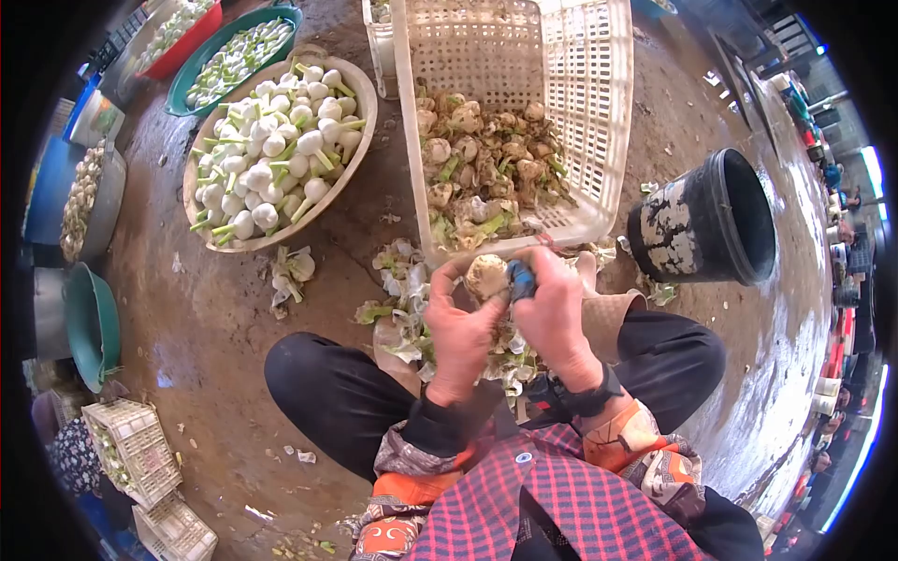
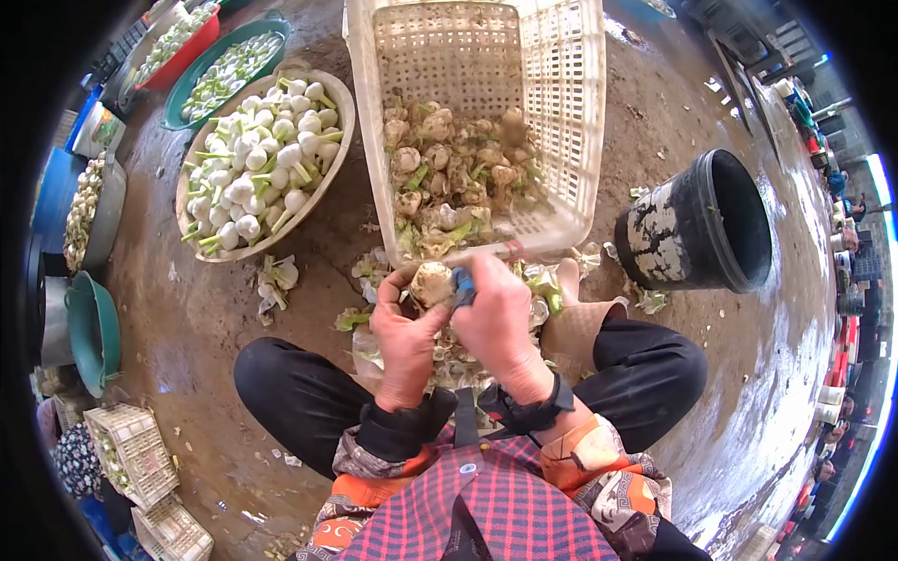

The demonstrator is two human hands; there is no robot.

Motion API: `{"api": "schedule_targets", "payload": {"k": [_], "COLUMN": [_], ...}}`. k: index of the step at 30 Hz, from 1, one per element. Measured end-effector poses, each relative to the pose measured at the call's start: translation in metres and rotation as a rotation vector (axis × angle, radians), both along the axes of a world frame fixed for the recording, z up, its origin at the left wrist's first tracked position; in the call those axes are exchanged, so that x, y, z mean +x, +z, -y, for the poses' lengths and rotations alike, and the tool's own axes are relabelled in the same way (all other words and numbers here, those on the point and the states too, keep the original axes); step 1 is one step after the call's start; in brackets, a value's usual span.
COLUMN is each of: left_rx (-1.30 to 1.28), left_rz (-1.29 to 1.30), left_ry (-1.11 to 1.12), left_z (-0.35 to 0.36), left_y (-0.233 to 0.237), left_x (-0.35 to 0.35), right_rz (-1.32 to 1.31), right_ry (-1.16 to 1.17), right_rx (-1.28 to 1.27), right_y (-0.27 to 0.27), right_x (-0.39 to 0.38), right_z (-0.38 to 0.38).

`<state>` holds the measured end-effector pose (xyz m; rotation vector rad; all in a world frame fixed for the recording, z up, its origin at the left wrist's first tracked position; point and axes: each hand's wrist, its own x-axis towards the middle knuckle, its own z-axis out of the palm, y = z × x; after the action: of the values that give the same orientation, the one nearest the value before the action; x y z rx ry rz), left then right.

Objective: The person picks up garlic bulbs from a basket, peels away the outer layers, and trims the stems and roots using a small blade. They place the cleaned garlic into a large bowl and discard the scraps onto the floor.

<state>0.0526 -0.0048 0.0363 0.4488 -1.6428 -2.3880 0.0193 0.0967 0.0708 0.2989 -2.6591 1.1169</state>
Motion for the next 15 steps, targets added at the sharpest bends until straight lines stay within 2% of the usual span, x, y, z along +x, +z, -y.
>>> {"api": "schedule_targets", "payload": {"k": [1, 3, 5, 6, 9, 11, 13, 14, 15], "left_rx": [0.265, 0.580, 0.836, 0.852, 1.039, 0.999, 1.054, 0.923, 0.824], "left_rz": [0.056, 0.012, -0.023, -0.046, -0.135, -0.122, -0.103, -0.020, -0.012], "left_ry": [-0.070, -0.126, -0.256, -0.193, -0.238, -0.247, -0.244, -0.109, -0.129], "left_z": [0.004, 0.010, 0.017, 0.014, 0.023, 0.024, 0.022, 0.015, 0.014], "left_y": [0.002, -0.002, -0.003, -0.005, 0.012, 0.001, -0.004, 0.008, 0.008], "left_x": [0.001, 0.002, 0.006, 0.007, 0.005, 0.005, 0.003, -0.001, -0.001], "right_rz": [0.164, 0.217, 0.161, 0.133, 0.159, 0.185, 0.289, 0.384, 0.477], "right_ry": [-0.011, -0.069, -0.114, -0.137, -0.013, 0.100, 0.200, 0.248, 0.297], "right_rx": [-0.160, -0.185, 0.087, 0.223, 0.649, 0.195, -0.154, -0.278, -0.401], "right_y": [-0.002, -0.013, -0.050, -0.065, -0.072, -0.065, -0.024, 0.009, 0.026], "right_x": [-0.004, -0.010, -0.018, -0.020, -0.023, -0.029, -0.027, -0.018, -0.013], "right_z": [-0.004, -0.012, -0.028, -0.038, -0.069, -0.077, -0.068, -0.050, -0.039]}}
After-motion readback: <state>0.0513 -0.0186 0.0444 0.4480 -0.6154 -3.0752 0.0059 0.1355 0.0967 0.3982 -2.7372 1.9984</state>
